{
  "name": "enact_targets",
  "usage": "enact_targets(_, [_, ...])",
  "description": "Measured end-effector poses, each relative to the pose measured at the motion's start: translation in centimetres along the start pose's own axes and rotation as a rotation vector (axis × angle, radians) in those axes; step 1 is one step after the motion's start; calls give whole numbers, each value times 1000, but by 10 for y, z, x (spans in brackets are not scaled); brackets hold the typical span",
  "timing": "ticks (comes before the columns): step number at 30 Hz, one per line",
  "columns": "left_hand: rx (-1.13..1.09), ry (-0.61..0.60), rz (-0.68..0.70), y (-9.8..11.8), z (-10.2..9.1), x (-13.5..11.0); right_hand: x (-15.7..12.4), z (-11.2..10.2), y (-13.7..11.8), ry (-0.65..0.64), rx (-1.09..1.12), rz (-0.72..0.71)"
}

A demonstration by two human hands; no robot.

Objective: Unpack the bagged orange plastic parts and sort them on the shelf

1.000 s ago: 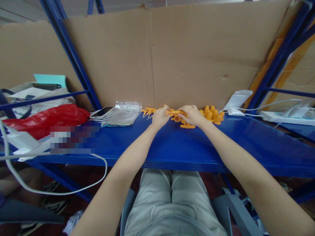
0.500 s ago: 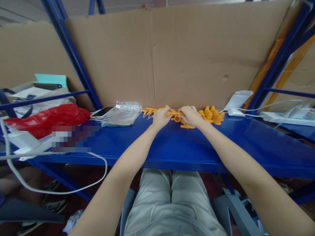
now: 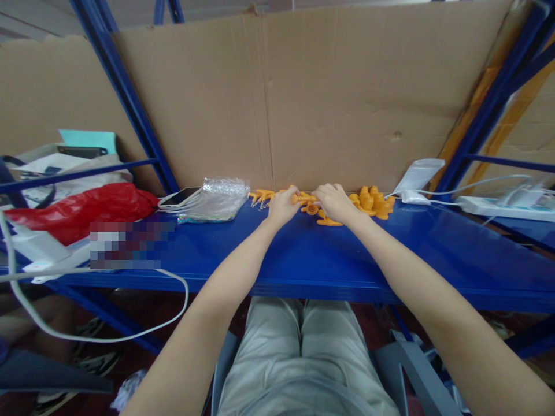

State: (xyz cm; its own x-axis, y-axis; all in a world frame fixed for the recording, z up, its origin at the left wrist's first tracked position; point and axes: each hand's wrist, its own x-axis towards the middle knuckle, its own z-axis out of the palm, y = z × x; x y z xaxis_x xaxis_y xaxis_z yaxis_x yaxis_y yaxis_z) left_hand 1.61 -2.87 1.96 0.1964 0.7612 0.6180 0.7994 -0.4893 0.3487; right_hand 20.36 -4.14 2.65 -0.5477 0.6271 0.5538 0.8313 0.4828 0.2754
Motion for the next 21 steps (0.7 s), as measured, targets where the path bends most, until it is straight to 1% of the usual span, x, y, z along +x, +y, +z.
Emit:
enact_targets(3, [31,-14,24,0,0,-1,0,1,0,-14,-13,9])
enact_targets(6, [35,-11,33,1,3,0,0,0,0,-2,-45,4])
enact_targets(10, [-7,13,6,2,6,0,-1,-3,1,22,-73,30])
enact_targets(16, [-92,17,-57,6,5,0,-2,-4,0,81,-75,72])
enact_targets(18, [-157,-5,-85,8,5,0,-2,-3,0,79,-94,81])
enact_targets(21, [-310,-101,-192,10,5,1,-2,-2,2,81,-101,83])
